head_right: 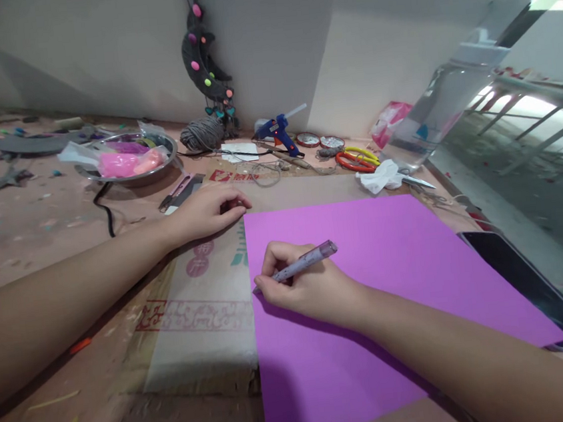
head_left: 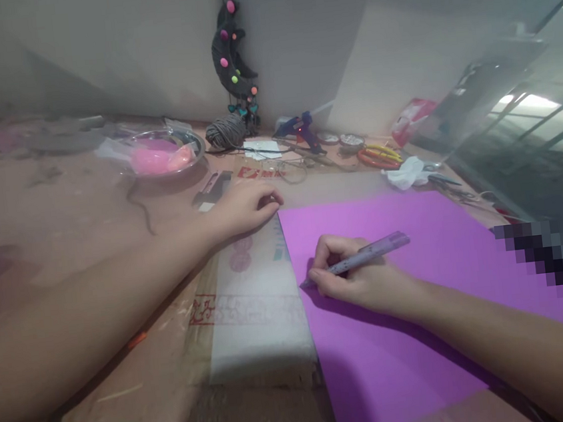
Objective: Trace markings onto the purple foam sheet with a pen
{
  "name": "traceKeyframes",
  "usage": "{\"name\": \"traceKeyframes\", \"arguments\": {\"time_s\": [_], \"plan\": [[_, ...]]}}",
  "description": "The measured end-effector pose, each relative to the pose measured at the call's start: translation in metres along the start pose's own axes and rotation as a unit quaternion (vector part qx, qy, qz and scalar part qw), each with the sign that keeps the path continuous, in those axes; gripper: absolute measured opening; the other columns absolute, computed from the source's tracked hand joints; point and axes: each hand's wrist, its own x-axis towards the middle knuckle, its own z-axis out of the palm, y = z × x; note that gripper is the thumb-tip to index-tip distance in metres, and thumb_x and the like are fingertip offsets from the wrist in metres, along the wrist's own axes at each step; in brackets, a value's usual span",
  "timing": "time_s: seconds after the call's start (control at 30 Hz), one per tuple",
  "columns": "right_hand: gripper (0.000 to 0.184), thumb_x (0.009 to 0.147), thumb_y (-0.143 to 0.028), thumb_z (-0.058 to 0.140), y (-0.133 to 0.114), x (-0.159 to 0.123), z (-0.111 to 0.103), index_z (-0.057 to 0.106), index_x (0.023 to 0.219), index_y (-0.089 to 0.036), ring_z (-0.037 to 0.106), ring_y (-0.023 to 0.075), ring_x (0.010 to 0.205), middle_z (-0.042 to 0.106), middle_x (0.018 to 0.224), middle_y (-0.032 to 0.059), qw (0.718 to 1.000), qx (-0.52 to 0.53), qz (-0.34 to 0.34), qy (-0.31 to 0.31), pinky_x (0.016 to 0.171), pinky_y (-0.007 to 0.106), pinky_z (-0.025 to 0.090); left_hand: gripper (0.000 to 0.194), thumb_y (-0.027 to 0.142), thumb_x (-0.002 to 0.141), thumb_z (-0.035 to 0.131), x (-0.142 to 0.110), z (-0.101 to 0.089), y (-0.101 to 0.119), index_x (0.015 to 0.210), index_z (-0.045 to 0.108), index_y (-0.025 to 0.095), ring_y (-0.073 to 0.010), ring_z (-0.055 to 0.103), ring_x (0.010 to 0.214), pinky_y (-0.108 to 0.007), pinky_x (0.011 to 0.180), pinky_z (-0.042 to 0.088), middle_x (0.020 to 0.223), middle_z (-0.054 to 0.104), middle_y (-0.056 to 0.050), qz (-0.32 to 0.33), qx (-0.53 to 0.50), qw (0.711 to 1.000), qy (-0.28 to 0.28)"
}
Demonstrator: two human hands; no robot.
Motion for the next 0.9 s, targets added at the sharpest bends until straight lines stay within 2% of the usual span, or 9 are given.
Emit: {"name": "traceKeyframes", "arguments": {"time_s": [0.2, 0.57, 0.77, 0.9], "plan": [[0.018, 0.081, -0.03, 0.065, -0.003, 0.0005, -0.002, 0.051, 0.072, -0.025, 0.068, 0.0184, 0.065, 0.07, 0.07, 0.0028, 0.999, -0.029, -0.012, 0.01, 0.057, 0.028, 0.047, 0.024, 0.03, 0.096, 0.059, -0.0006, -0.0005, -0.0003, 0.106, 0.078, 0.02, -0.0229, 0.069, 0.089, -0.037, 0.088, 0.048, 0.091, 0.077, -0.005, 0.003, 0.002, 1.0, -0.004], [0.018, 0.082, -0.03, 0.065, 0.0015, 0.0007, -0.0049, 0.049, 0.073, -0.026, 0.077, 0.0244, 0.076, 0.069, 0.071, 0.0024, 1.0, -0.008, 0.0, 0.025, 0.063, 0.031, 0.053, 0.024, 0.031, 0.097, 0.058, -0.0006, 0.0016, -0.0028, 0.108, 0.077, 0.021, -0.0254, 0.071, 0.097, -0.039, 0.092, 0.049, 0.097, 0.079, -0.006, 0.003, 0.002, 1.0, -0.006], [0.019, 0.082, -0.028, 0.065, 0.0019, -0.0003, -0.0075, 0.05, 0.072, -0.026, 0.078, 0.0241, 0.076, 0.063, 0.065, -0.0014, 1.0, 0.0, 0.003, 0.028, 0.062, 0.03, 0.052, 0.025, 0.032, 0.096, 0.059, -0.0011, 0.0009, -0.0023, 0.107, 0.078, 0.02, -0.0231, 0.069, 0.091, -0.036, 0.088, 0.048, 0.093, 0.077, -0.005, 0.007, 0.002, 1.0, 0.0], [0.02, 0.082, -0.028, 0.066, 0.0008, 0.0009, -0.0091, 0.048, 0.071, -0.025, 0.078, 0.0229, 0.077, 0.065, 0.068, -0.0006, 1.0, -0.002, 0.004, 0.028, 0.063, 0.029, 0.052, 0.025, 0.032, 0.097, 0.059, -0.001, 0.0002, -0.0019, 0.106, 0.078, 0.02, -0.0217, 0.067, 0.087, -0.035, 0.086, 0.047, 0.088, 0.075, -0.004, 0.006, 0.002, 1.0, 0.0]]}}
